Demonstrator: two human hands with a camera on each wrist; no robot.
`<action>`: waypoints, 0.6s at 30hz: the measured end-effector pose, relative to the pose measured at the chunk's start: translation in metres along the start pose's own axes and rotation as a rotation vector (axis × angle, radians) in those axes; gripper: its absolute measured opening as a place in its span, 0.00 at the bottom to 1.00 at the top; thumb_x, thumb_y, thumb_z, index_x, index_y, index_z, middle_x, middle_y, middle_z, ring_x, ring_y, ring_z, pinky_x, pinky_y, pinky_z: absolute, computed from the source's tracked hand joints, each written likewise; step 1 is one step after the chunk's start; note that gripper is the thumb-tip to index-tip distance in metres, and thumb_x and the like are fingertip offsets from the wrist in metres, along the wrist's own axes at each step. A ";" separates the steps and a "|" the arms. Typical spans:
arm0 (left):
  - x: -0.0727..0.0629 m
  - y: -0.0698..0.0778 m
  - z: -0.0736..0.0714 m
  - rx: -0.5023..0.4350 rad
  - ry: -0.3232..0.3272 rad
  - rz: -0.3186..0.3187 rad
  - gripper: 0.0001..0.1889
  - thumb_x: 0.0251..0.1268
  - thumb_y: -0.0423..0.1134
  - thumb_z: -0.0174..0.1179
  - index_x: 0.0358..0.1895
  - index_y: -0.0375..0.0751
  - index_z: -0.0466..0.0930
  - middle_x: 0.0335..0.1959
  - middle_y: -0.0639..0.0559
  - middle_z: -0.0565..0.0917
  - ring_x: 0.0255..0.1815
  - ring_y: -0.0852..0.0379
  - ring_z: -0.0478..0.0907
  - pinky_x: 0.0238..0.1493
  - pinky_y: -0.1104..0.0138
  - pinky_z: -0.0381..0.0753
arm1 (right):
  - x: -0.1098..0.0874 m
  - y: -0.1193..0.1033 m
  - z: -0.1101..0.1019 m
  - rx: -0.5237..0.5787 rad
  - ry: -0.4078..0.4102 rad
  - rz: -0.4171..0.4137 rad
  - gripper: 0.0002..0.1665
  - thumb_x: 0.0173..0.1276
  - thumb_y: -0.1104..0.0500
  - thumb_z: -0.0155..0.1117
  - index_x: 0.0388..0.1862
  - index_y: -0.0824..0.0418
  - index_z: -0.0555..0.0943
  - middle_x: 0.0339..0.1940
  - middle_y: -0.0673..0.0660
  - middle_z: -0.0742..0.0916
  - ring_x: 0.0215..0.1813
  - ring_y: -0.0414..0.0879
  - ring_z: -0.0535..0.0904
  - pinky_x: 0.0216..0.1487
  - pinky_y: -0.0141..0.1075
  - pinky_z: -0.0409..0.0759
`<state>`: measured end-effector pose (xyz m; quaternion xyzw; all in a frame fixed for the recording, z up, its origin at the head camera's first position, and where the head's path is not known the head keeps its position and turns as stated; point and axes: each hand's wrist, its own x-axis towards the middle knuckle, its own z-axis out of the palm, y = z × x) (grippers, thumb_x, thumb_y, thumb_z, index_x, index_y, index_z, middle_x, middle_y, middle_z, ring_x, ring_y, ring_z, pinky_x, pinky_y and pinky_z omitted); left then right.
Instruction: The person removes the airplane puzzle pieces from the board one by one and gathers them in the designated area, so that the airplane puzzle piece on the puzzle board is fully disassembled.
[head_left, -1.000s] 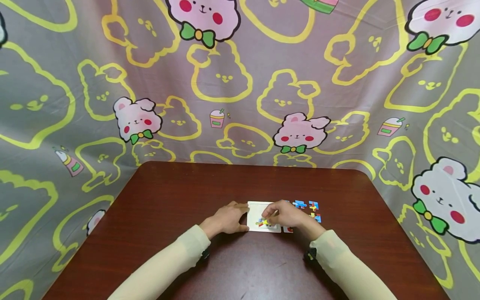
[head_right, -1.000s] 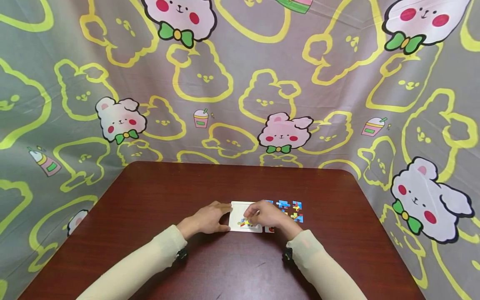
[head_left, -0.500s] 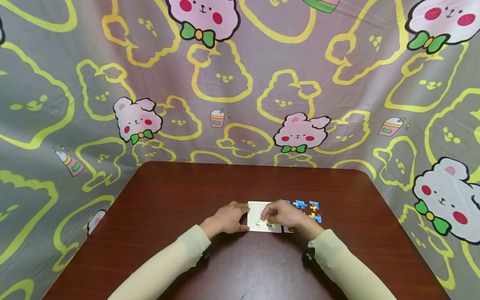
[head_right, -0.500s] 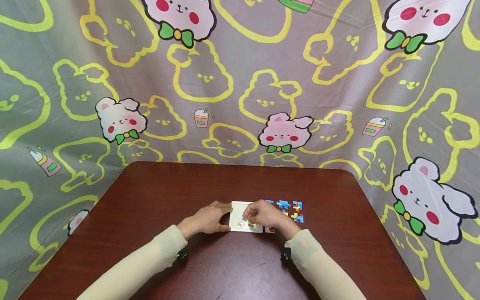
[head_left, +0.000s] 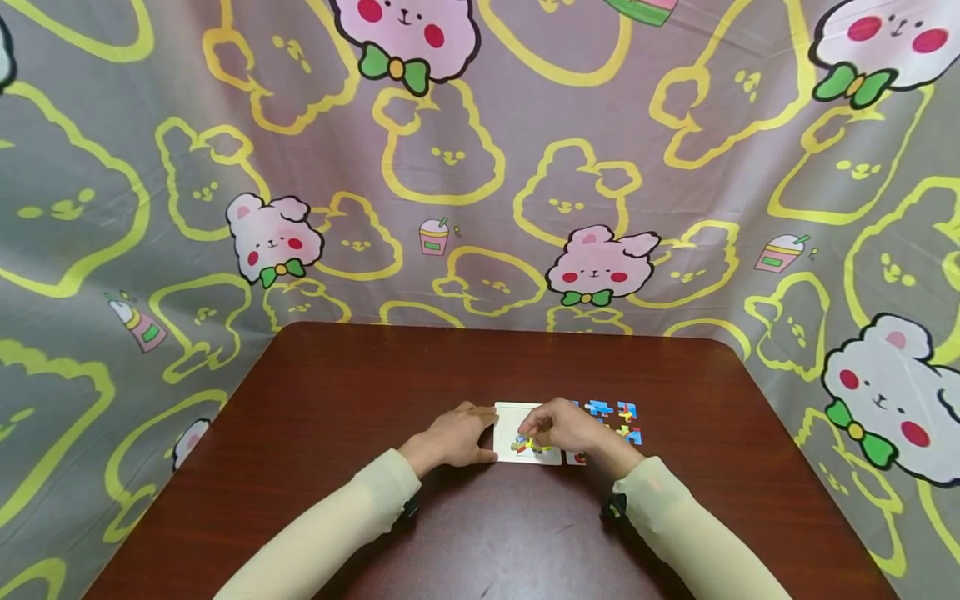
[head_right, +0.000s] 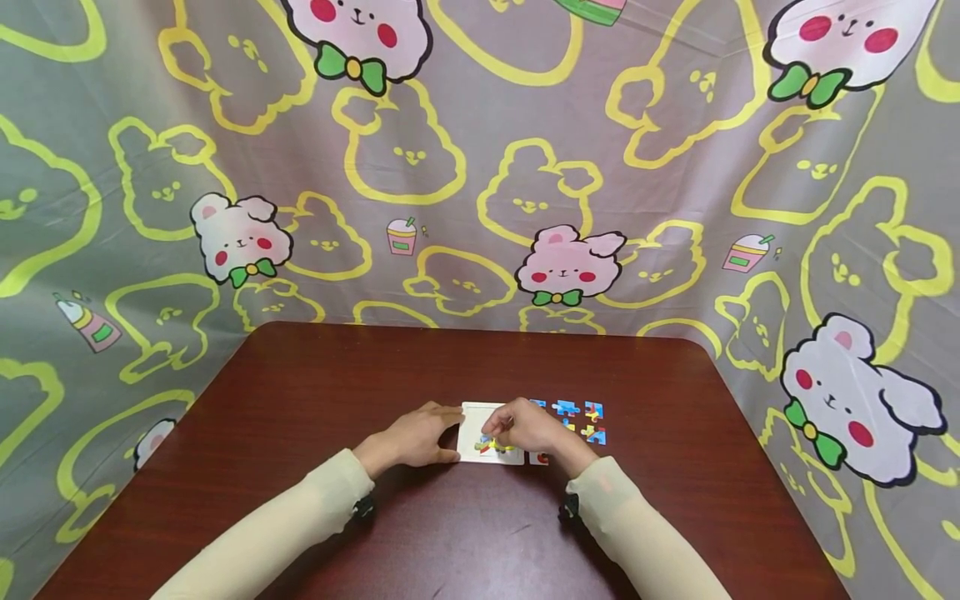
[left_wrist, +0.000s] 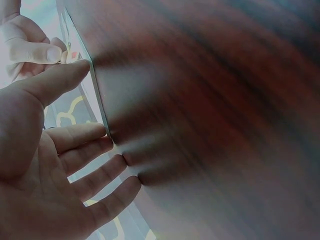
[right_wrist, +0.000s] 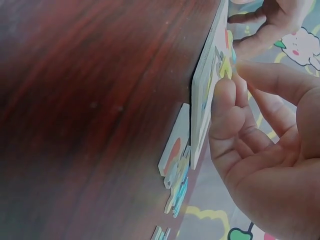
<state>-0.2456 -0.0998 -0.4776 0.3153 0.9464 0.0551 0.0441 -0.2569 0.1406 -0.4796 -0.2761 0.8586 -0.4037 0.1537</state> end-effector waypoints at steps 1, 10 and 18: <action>0.000 0.000 0.000 -0.001 -0.001 -0.002 0.35 0.58 0.56 0.68 0.67 0.44 0.76 0.71 0.49 0.75 0.68 0.50 0.72 0.64 0.58 0.78 | 0.000 0.000 0.000 -0.009 0.001 -0.001 0.15 0.56 0.75 0.66 0.41 0.64 0.88 0.33 0.58 0.89 0.37 0.40 0.81 0.35 0.27 0.78; 0.001 0.000 0.000 0.005 -0.003 -0.008 0.35 0.58 0.57 0.68 0.67 0.45 0.76 0.71 0.50 0.75 0.68 0.50 0.72 0.63 0.58 0.78 | 0.002 -0.001 -0.001 -0.005 -0.007 0.018 0.14 0.59 0.74 0.66 0.41 0.64 0.89 0.35 0.60 0.90 0.37 0.39 0.81 0.33 0.28 0.78; -0.001 0.001 -0.001 -0.005 -0.006 0.000 0.35 0.57 0.56 0.69 0.67 0.44 0.76 0.70 0.49 0.75 0.68 0.50 0.72 0.65 0.58 0.77 | 0.002 -0.003 -0.001 -0.025 -0.009 -0.005 0.11 0.59 0.73 0.66 0.40 0.65 0.89 0.33 0.59 0.91 0.33 0.34 0.81 0.31 0.27 0.78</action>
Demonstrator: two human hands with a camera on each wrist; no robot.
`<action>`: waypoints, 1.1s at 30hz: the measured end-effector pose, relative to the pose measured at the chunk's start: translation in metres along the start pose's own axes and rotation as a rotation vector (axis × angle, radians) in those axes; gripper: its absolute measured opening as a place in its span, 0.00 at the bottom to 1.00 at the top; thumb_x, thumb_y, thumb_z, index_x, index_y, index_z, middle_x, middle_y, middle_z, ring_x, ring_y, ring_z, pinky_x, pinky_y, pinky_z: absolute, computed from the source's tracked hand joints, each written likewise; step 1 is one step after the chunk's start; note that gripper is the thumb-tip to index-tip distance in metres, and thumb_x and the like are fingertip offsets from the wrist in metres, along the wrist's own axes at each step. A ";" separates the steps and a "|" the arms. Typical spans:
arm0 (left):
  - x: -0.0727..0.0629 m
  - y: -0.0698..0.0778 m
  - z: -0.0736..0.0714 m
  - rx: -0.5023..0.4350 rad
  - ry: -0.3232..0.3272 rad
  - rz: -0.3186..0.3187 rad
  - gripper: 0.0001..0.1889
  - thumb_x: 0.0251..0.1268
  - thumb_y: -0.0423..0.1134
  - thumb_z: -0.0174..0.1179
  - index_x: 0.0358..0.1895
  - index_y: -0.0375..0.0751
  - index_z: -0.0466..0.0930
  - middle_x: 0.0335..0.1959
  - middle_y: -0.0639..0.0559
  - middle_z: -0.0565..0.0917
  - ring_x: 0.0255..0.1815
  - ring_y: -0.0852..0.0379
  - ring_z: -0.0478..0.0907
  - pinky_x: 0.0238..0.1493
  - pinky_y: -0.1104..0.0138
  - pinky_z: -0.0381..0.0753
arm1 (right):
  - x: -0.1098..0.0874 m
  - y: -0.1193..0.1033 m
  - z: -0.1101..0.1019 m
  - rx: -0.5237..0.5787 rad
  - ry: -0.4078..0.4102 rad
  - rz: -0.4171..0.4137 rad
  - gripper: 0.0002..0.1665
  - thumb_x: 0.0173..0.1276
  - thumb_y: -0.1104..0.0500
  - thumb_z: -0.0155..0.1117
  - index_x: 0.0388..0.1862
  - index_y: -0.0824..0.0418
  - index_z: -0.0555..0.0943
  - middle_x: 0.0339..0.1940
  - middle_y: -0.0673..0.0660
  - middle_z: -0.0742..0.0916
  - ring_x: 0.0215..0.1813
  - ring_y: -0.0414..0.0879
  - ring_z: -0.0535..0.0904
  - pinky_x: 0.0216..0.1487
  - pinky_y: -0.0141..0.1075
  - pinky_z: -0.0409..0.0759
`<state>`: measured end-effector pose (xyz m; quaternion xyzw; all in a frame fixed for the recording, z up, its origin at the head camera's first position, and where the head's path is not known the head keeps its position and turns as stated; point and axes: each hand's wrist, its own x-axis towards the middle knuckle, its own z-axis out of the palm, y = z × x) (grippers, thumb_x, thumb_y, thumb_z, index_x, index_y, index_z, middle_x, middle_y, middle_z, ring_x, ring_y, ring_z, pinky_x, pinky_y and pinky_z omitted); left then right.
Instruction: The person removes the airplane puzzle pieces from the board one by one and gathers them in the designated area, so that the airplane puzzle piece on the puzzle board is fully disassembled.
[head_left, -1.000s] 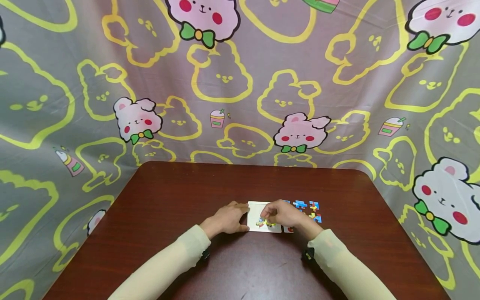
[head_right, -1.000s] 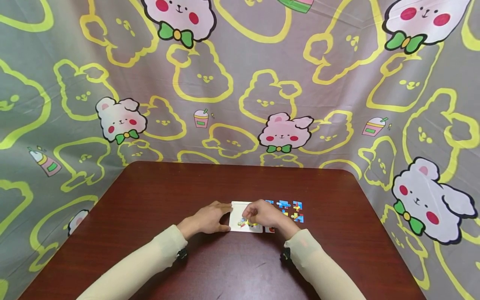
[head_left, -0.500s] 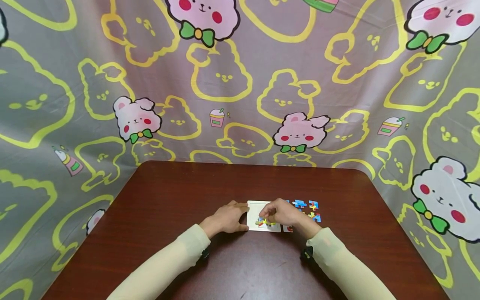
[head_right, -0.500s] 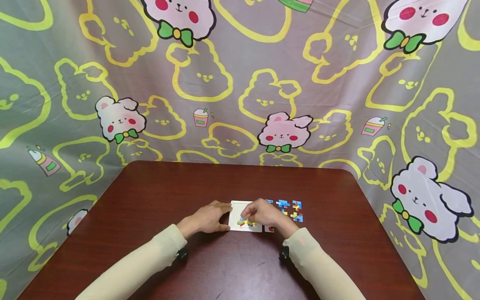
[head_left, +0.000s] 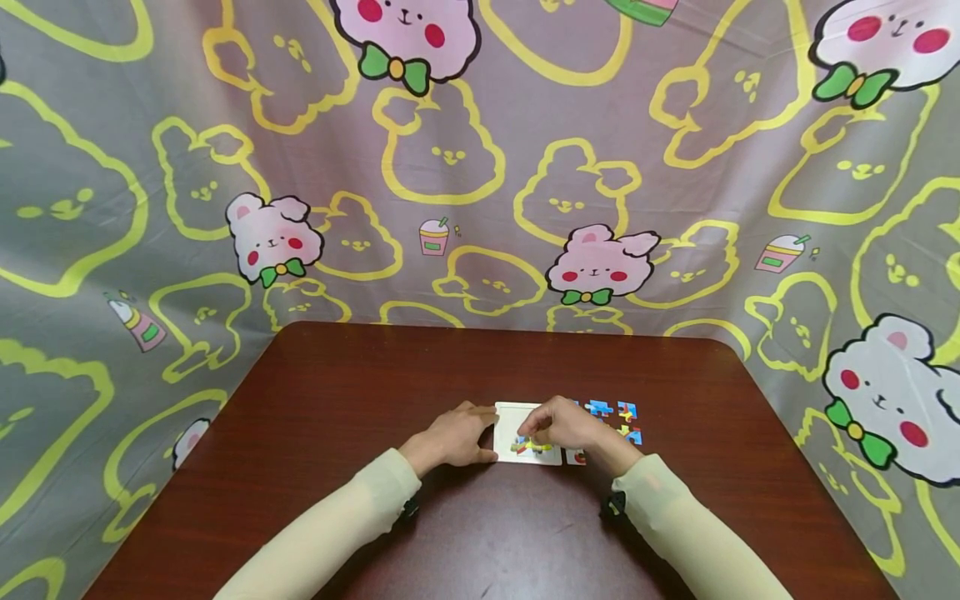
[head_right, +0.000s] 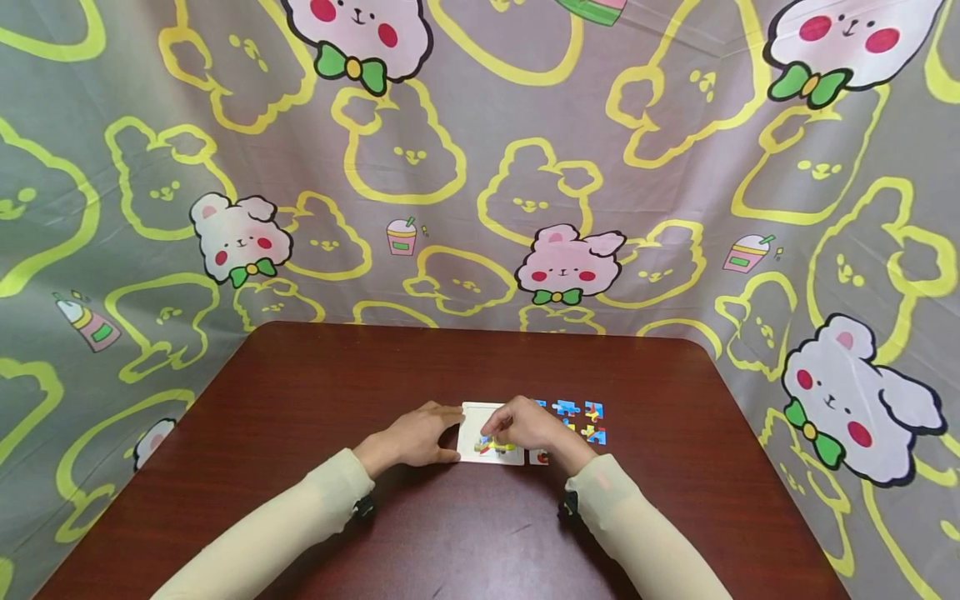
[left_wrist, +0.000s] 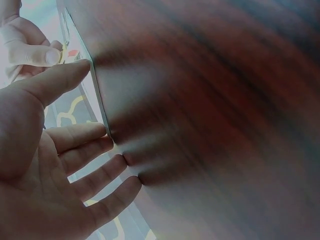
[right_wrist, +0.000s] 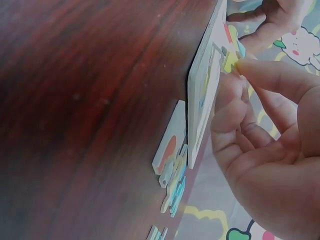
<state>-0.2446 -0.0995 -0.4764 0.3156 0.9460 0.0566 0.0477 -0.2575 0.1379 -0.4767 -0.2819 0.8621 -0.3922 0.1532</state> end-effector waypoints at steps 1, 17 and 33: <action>0.000 0.000 0.000 0.000 -0.001 0.000 0.35 0.57 0.56 0.69 0.67 0.44 0.76 0.70 0.49 0.75 0.69 0.50 0.72 0.66 0.58 0.77 | 0.000 0.001 0.000 -0.002 -0.001 -0.003 0.11 0.59 0.73 0.66 0.39 0.65 0.89 0.33 0.59 0.91 0.33 0.34 0.80 0.31 0.27 0.78; 0.001 -0.002 0.001 0.013 0.003 -0.004 0.35 0.58 0.57 0.68 0.68 0.45 0.75 0.71 0.50 0.75 0.68 0.50 0.72 0.66 0.59 0.77 | -0.001 0.005 -0.004 -0.047 0.049 -0.062 0.10 0.61 0.69 0.68 0.40 0.62 0.90 0.33 0.55 0.91 0.36 0.34 0.83 0.37 0.28 0.81; -0.001 0.001 -0.003 -0.003 -0.020 -0.013 0.36 0.60 0.57 0.67 0.69 0.45 0.74 0.72 0.50 0.73 0.70 0.50 0.71 0.67 0.58 0.76 | -0.023 0.013 -0.027 -0.029 0.038 0.038 0.09 0.64 0.66 0.67 0.40 0.58 0.90 0.37 0.53 0.91 0.34 0.37 0.78 0.35 0.30 0.77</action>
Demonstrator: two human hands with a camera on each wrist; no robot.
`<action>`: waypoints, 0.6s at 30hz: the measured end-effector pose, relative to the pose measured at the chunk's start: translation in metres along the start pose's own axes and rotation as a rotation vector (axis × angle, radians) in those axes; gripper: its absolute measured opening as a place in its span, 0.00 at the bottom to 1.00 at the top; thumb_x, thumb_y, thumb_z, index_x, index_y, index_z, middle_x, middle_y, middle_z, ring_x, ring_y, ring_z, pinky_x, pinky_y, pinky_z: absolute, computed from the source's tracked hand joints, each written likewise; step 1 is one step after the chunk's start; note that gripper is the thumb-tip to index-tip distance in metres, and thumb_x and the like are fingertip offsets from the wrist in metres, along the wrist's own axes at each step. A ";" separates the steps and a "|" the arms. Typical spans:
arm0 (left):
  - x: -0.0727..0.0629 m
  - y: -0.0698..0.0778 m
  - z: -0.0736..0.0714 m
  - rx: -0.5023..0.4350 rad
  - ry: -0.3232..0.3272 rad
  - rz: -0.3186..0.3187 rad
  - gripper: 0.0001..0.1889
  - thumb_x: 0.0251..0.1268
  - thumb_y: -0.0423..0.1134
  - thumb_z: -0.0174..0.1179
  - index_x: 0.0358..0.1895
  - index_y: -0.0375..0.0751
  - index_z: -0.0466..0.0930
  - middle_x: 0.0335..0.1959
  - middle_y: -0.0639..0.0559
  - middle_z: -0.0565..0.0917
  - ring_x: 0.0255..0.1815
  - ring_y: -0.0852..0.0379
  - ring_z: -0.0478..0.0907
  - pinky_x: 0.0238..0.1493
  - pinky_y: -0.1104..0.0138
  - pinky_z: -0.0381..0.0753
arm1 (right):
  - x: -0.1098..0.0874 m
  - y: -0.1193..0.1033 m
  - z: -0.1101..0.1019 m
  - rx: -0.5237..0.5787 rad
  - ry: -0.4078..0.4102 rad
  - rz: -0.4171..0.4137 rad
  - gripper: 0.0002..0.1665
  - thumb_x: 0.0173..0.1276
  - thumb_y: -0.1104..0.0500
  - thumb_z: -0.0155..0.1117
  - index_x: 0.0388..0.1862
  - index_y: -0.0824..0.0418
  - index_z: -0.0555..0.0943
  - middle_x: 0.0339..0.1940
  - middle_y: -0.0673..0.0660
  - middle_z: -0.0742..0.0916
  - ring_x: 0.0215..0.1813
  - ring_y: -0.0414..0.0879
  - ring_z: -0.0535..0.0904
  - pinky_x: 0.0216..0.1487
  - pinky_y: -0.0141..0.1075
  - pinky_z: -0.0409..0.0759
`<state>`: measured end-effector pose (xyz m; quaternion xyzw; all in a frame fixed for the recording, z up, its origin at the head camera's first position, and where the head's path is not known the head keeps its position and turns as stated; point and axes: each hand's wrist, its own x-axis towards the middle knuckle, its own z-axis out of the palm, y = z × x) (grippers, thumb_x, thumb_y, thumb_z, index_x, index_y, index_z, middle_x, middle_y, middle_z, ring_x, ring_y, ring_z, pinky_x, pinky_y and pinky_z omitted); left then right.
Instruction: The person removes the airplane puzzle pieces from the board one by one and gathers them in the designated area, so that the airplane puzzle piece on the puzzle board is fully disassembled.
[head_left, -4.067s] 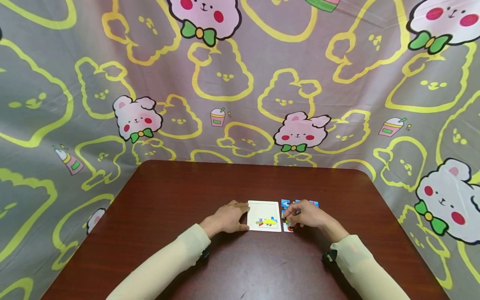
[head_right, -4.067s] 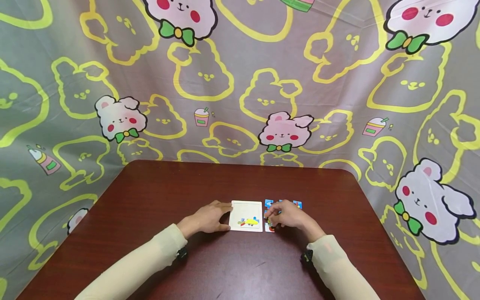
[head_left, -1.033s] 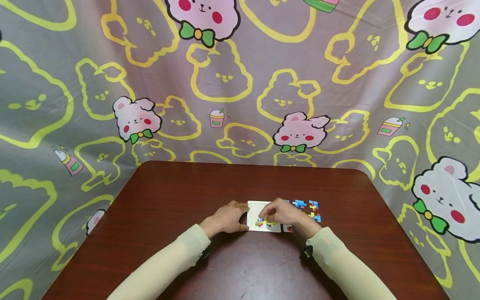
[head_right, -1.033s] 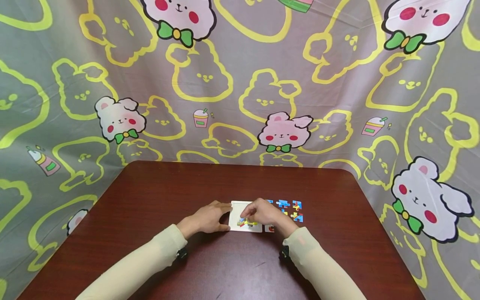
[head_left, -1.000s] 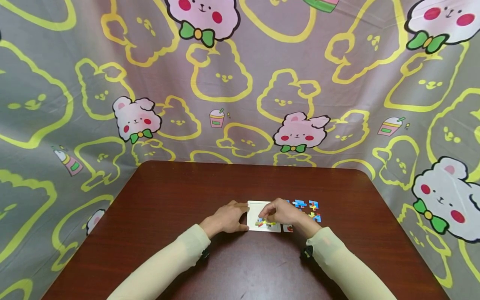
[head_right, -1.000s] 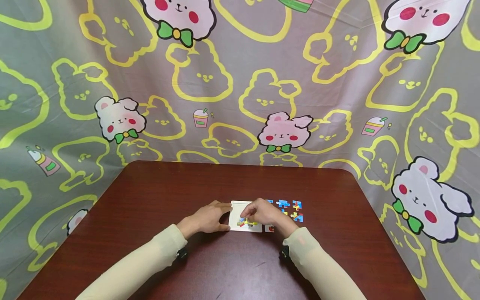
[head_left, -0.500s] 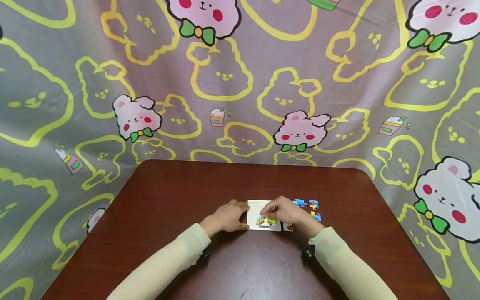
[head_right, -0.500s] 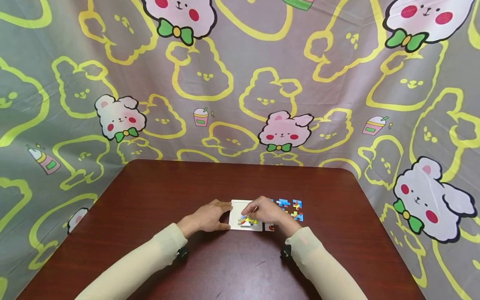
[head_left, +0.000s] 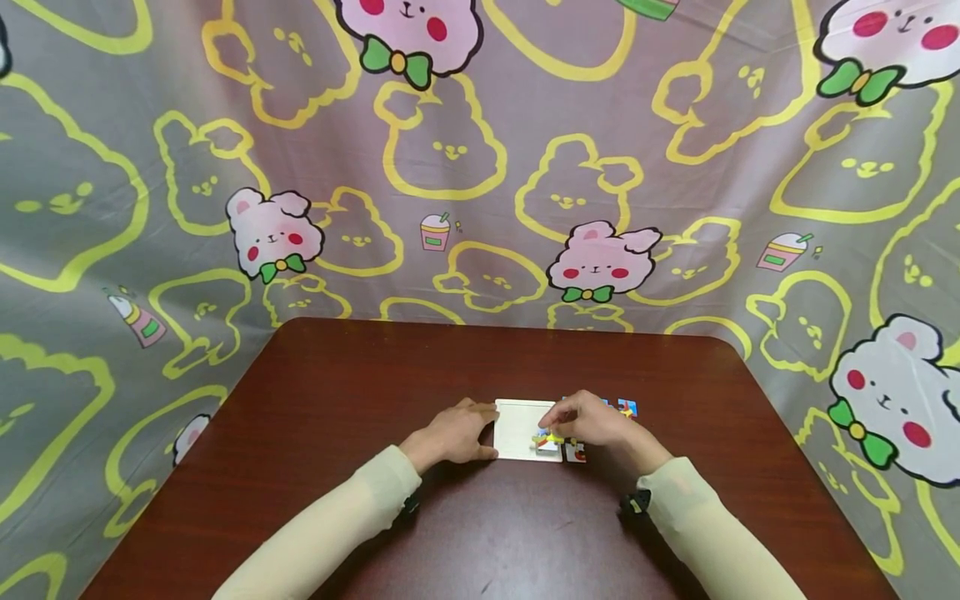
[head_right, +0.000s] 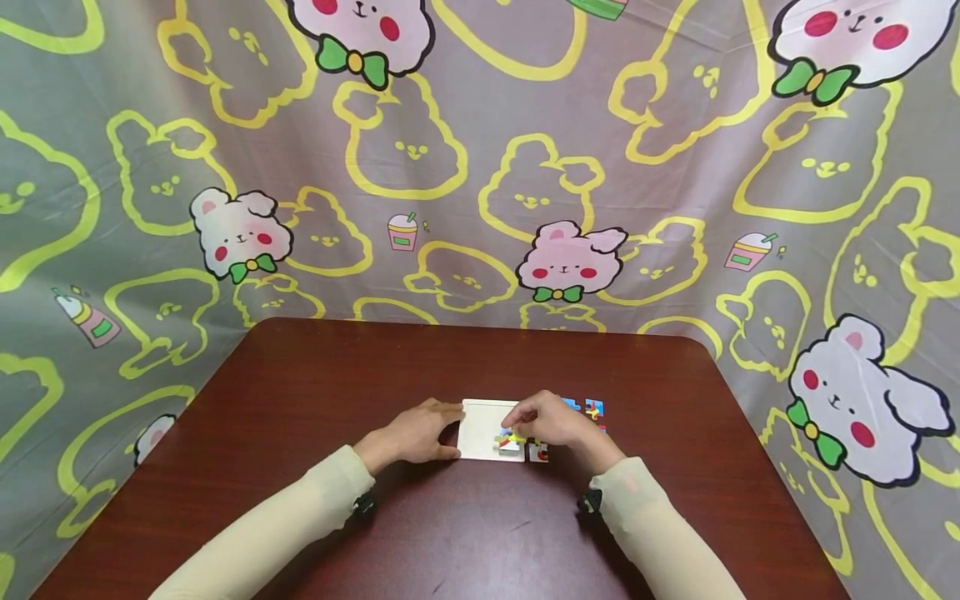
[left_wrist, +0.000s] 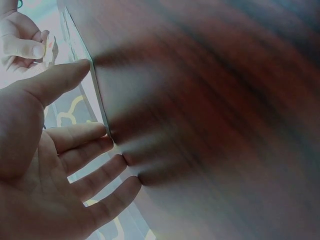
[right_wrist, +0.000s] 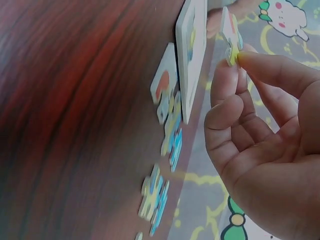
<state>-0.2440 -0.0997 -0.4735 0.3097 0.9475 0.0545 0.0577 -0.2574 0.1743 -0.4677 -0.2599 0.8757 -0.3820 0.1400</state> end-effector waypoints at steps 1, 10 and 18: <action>0.000 0.000 0.000 0.000 -0.001 0.000 0.36 0.60 0.57 0.67 0.69 0.45 0.74 0.72 0.50 0.73 0.70 0.50 0.71 0.67 0.58 0.76 | -0.001 0.001 -0.001 0.002 0.004 0.005 0.09 0.64 0.66 0.67 0.40 0.58 0.90 0.37 0.53 0.91 0.34 0.37 0.78 0.35 0.30 0.77; 0.001 -0.002 0.002 0.008 -0.006 -0.003 0.36 0.59 0.57 0.67 0.69 0.45 0.74 0.72 0.51 0.73 0.70 0.50 0.71 0.66 0.58 0.76 | -0.013 0.009 -0.010 0.057 0.001 0.064 0.09 0.66 0.66 0.65 0.41 0.61 0.90 0.37 0.56 0.90 0.24 0.37 0.72 0.24 0.29 0.72; 0.002 -0.001 0.002 0.006 -0.006 -0.002 0.36 0.59 0.58 0.67 0.69 0.46 0.73 0.73 0.51 0.73 0.70 0.50 0.70 0.65 0.57 0.77 | -0.024 0.017 -0.019 0.069 -0.008 0.100 0.09 0.66 0.66 0.65 0.41 0.61 0.89 0.39 0.57 0.89 0.28 0.40 0.74 0.26 0.31 0.74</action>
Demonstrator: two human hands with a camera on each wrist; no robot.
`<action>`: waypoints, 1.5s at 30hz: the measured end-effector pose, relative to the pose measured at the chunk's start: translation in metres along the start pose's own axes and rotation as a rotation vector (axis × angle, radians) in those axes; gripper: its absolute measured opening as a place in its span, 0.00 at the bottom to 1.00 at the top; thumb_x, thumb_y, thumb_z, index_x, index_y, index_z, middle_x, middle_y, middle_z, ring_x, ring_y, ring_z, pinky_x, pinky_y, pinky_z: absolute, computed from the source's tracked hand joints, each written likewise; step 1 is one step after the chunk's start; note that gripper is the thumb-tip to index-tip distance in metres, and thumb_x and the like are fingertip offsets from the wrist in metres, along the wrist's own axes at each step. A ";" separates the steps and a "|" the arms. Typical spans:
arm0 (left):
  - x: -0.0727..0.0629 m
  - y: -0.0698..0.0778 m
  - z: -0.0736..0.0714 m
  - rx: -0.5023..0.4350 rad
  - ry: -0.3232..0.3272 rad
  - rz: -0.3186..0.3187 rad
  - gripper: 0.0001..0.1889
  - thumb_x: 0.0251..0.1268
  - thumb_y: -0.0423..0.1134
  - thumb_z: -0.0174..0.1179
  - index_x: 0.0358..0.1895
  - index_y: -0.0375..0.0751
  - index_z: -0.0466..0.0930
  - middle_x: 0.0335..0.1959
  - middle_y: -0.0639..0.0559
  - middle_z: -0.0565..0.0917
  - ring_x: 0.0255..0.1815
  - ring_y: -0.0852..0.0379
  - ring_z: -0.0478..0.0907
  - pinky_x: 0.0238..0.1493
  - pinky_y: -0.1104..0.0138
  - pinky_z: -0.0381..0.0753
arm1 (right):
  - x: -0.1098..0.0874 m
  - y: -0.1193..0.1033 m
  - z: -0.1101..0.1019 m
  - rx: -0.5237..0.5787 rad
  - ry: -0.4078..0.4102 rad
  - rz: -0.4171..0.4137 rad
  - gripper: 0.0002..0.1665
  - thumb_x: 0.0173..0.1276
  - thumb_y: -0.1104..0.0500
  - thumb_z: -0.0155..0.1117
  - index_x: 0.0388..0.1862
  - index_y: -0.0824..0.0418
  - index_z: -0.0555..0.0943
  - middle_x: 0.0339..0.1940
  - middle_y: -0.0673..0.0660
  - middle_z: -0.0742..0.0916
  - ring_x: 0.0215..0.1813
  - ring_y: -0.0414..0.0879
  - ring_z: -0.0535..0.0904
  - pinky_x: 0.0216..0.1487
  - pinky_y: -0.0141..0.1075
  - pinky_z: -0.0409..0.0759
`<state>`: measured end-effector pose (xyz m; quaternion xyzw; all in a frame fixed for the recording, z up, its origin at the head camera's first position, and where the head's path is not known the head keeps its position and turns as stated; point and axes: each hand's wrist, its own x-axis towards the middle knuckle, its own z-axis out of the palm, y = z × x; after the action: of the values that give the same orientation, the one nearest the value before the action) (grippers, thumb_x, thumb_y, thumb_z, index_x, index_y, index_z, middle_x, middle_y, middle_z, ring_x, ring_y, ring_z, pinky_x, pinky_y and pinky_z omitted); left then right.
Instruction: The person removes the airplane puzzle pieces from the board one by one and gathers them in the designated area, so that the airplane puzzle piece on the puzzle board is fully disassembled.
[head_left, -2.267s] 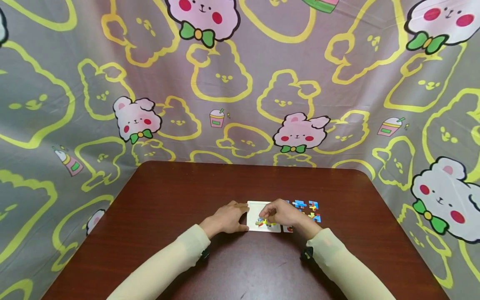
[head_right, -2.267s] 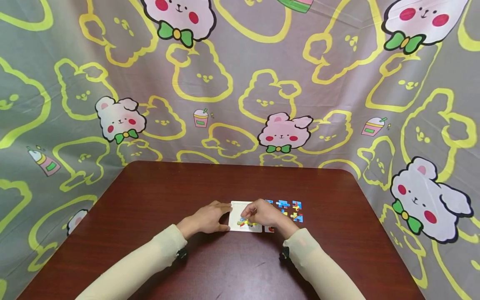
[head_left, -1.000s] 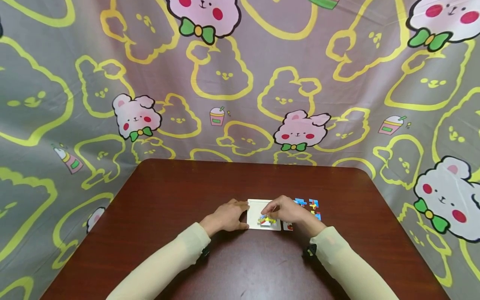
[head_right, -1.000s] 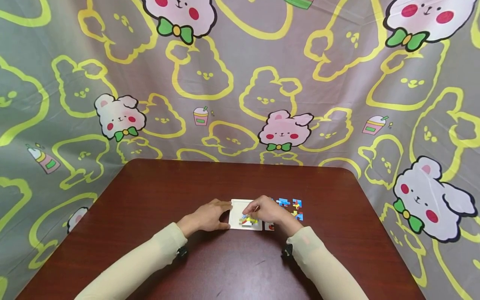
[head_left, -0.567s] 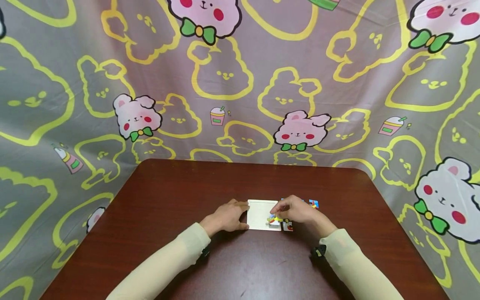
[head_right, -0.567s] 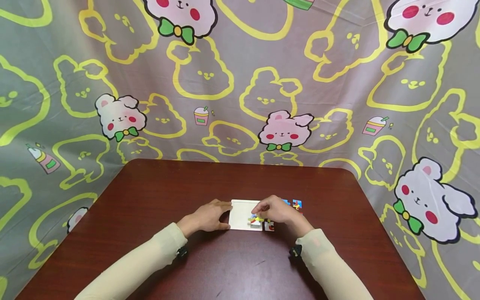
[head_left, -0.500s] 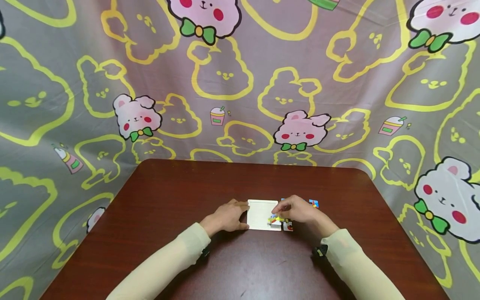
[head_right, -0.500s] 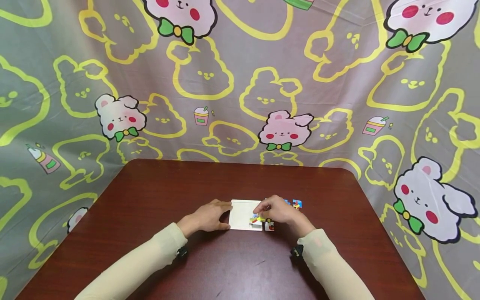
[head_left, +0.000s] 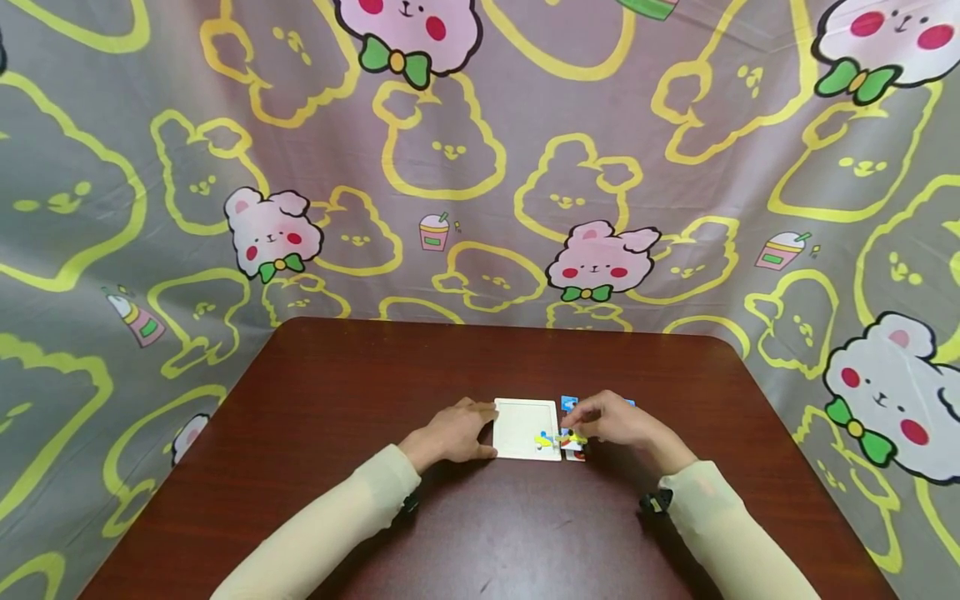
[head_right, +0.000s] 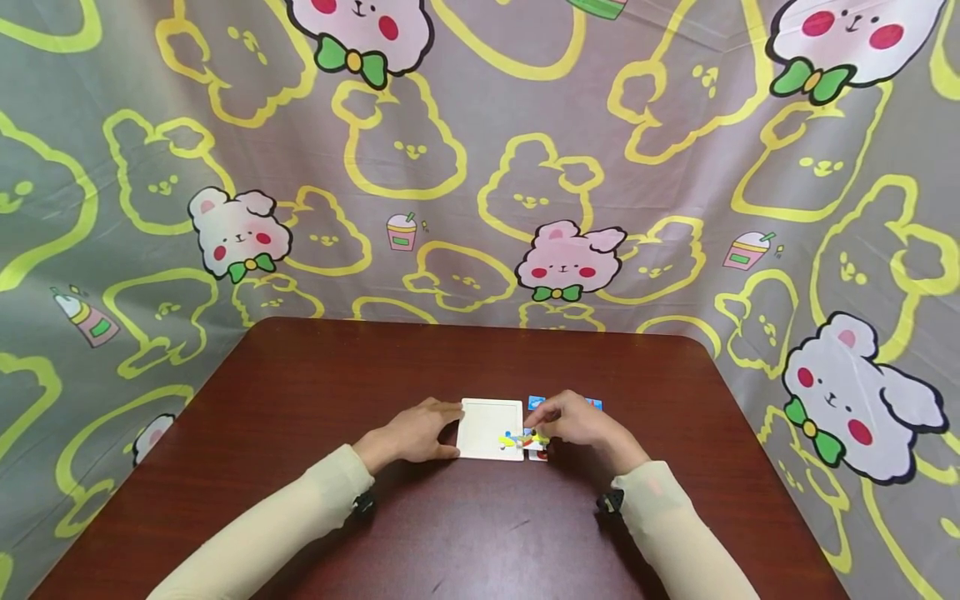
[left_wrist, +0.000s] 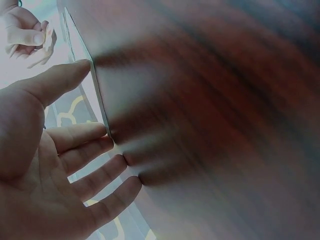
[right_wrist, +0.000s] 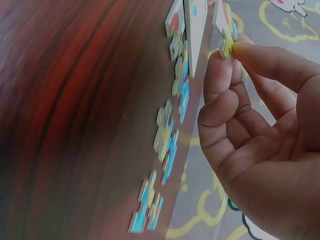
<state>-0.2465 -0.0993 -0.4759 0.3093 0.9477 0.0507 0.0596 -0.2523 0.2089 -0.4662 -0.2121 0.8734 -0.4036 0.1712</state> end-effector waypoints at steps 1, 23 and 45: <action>0.000 0.000 0.000 -0.001 0.001 0.000 0.36 0.59 0.58 0.67 0.69 0.46 0.74 0.73 0.51 0.73 0.70 0.50 0.71 0.65 0.57 0.77 | -0.002 0.001 -0.001 -0.003 -0.001 0.002 0.09 0.66 0.66 0.64 0.41 0.61 0.89 0.38 0.57 0.89 0.29 0.41 0.75 0.27 0.31 0.75; -0.001 -0.001 0.000 0.001 0.007 0.003 0.36 0.59 0.57 0.68 0.69 0.45 0.74 0.73 0.50 0.73 0.70 0.50 0.71 0.66 0.58 0.76 | -0.023 0.021 -0.020 -0.022 -0.041 0.058 0.08 0.65 0.66 0.65 0.41 0.64 0.88 0.35 0.56 0.88 0.27 0.39 0.73 0.25 0.30 0.70; 0.000 -0.001 0.000 0.000 0.001 0.002 0.36 0.59 0.58 0.67 0.69 0.45 0.74 0.73 0.51 0.73 0.71 0.50 0.70 0.66 0.57 0.76 | -0.026 0.026 -0.019 -0.067 -0.017 0.050 0.07 0.63 0.68 0.66 0.38 0.63 0.89 0.39 0.58 0.91 0.37 0.42 0.80 0.36 0.33 0.78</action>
<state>-0.2471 -0.0999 -0.4765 0.3101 0.9475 0.0510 0.0593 -0.2452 0.2494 -0.4711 -0.1994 0.8898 -0.3681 0.1816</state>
